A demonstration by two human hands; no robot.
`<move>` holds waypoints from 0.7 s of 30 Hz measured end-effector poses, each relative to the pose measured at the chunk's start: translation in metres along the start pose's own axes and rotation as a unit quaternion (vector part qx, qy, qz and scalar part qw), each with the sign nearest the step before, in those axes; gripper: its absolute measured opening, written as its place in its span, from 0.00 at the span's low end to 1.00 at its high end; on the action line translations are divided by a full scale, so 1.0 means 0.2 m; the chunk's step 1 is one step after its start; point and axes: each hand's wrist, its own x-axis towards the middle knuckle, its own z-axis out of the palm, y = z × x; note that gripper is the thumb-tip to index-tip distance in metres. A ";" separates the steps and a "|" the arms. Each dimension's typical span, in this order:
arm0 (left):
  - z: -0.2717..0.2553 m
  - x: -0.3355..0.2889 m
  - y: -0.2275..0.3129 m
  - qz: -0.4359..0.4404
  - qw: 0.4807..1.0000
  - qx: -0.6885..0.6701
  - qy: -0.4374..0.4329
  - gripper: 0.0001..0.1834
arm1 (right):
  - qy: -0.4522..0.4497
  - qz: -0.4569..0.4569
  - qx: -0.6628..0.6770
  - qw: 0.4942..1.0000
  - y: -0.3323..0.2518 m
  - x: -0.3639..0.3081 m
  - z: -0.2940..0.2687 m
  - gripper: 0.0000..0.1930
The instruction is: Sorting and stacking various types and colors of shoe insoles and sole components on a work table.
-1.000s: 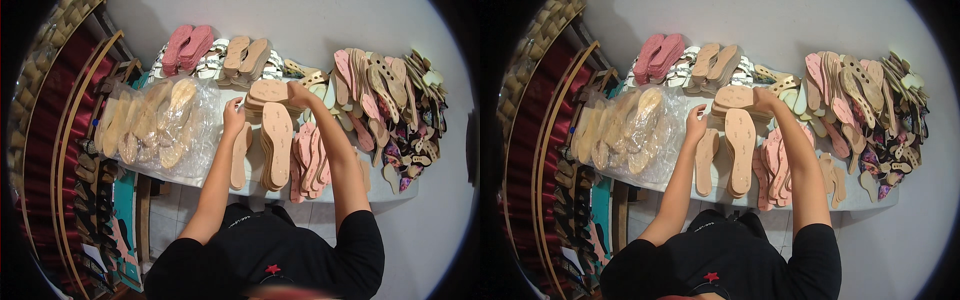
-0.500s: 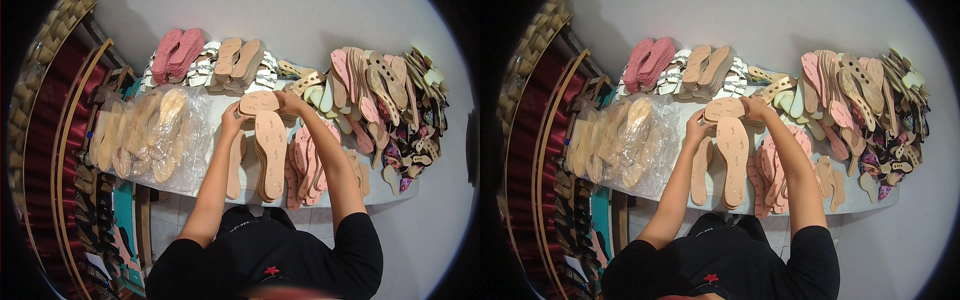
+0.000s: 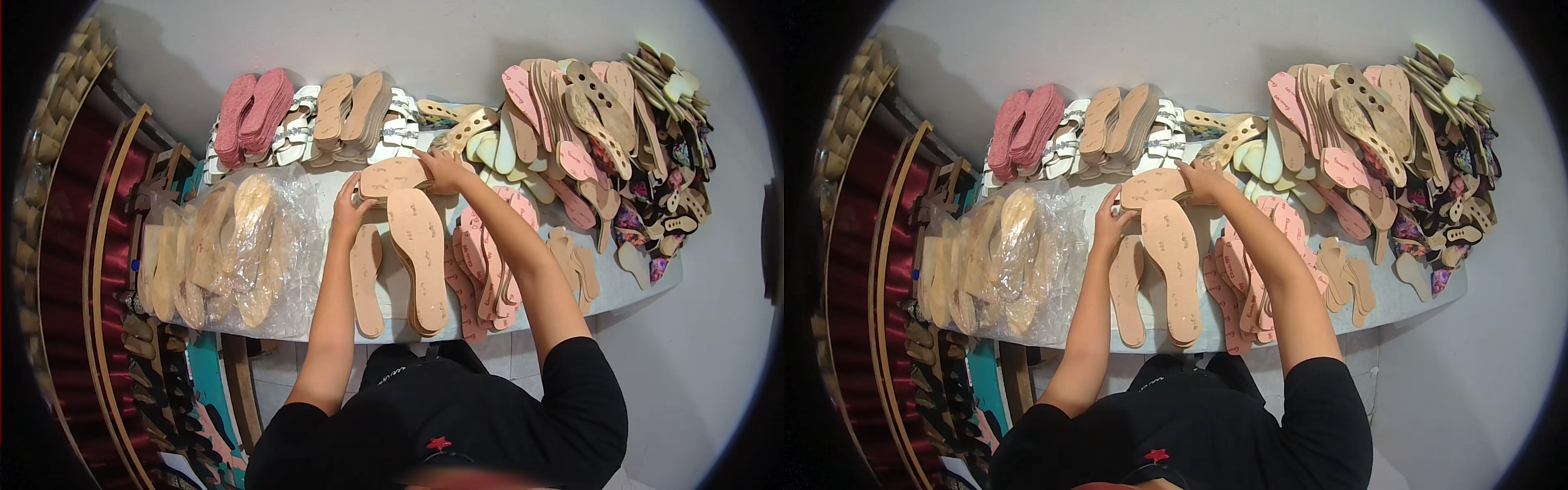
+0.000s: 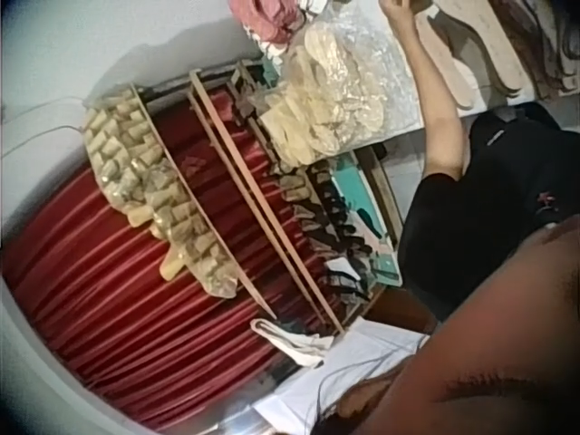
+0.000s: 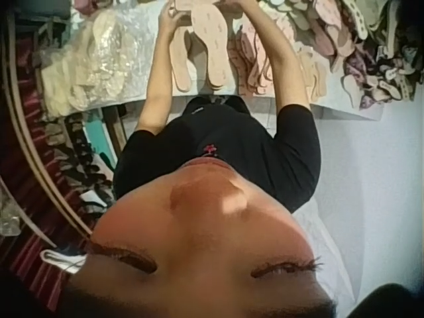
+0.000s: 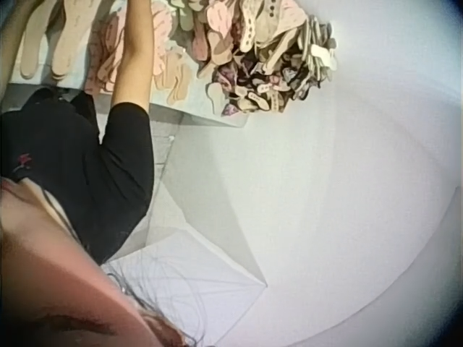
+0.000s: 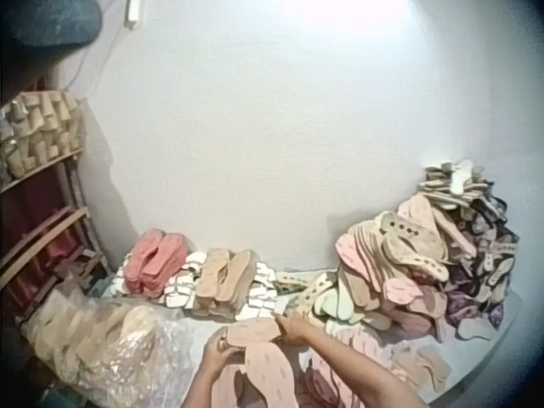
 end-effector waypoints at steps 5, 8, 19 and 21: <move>0.02 0.02 0.07 -0.057 0.996 -0.032 -0.056 0.39 | 0.011 0.045 -0.036 0.998 0.05 -0.05 0.01 0.33; 0.00 0.04 0.09 -0.069 0.995 -0.035 -0.059 0.39 | 0.002 0.049 -0.033 0.998 0.04 -0.05 0.01 0.32; 0.03 0.02 0.14 -0.053 0.997 -0.006 -0.055 0.40 | 0.036 0.053 -0.049 0.997 0.01 -0.08 -0.02 0.45; 0.04 0.01 0.12 -0.029 0.998 0.029 -0.042 0.40 | 0.114 0.078 -0.020 0.990 0.01 -0.11 -0.02 0.45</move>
